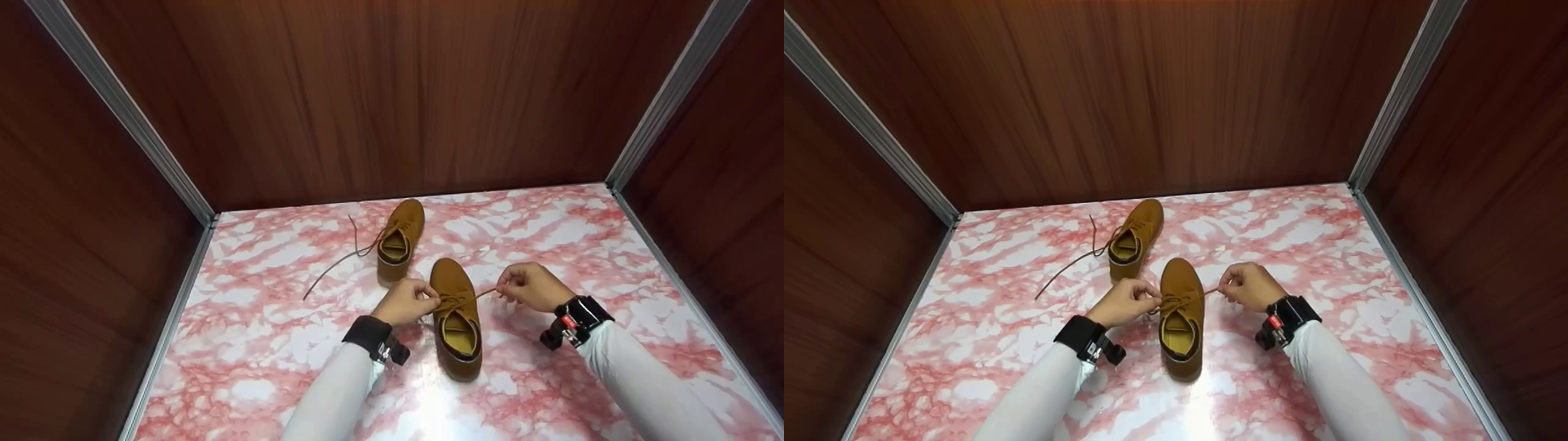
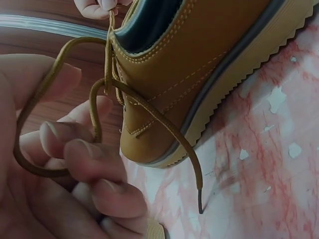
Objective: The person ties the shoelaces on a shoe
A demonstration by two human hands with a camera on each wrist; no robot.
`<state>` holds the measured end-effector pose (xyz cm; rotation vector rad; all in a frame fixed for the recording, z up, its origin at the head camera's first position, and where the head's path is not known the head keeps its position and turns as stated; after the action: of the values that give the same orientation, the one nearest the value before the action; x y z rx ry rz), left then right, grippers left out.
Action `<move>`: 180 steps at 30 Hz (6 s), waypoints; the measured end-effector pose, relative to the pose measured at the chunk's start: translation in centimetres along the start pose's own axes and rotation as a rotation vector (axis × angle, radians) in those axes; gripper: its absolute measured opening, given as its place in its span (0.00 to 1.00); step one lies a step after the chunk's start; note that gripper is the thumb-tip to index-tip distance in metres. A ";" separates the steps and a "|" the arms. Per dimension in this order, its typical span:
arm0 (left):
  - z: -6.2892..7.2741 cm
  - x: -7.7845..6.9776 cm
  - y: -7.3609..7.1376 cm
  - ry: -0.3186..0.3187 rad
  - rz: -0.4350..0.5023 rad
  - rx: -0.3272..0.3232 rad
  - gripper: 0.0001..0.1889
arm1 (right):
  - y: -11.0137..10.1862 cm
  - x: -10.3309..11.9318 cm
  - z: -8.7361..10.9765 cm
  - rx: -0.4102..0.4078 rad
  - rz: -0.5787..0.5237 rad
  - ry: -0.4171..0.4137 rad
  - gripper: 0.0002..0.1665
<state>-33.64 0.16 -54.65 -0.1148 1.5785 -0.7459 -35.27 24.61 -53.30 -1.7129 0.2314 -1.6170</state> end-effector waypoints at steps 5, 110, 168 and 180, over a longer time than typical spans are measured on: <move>0.0 -0.1 0.2 -0.022 -0.055 -0.003 0.10 | 0.8 0.2 0.1 0.008 0.068 -0.011 0.06; -0.4 -1.1 1.4 -0.027 0.082 -0.029 0.09 | 6.2 5.9 -1.3 -0.288 0.265 -0.235 0.14; -1.2 -1.7 1.6 0.035 0.049 0.040 0.07 | 5.3 4.4 -0.2 -0.099 -0.054 -0.139 0.08; -1.1 -0.6 1.4 -0.032 0.214 0.039 0.08 | 6.3 5.6 1.7 0.009 0.017 -0.291 0.15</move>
<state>-34.03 1.96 -54.91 0.0699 1.5170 -0.6036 -30.47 17.57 -52.70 -1.9073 0.0955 -1.3332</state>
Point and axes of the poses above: each hand's wrist, its own z-axis away from the middle knuckle, its own y-axis out of the palm, x = y × z, the point moved 9 cm from there along -z, towards the middle knuckle, and after that the axes turned 1 degree about y, right-handed, at the moved point
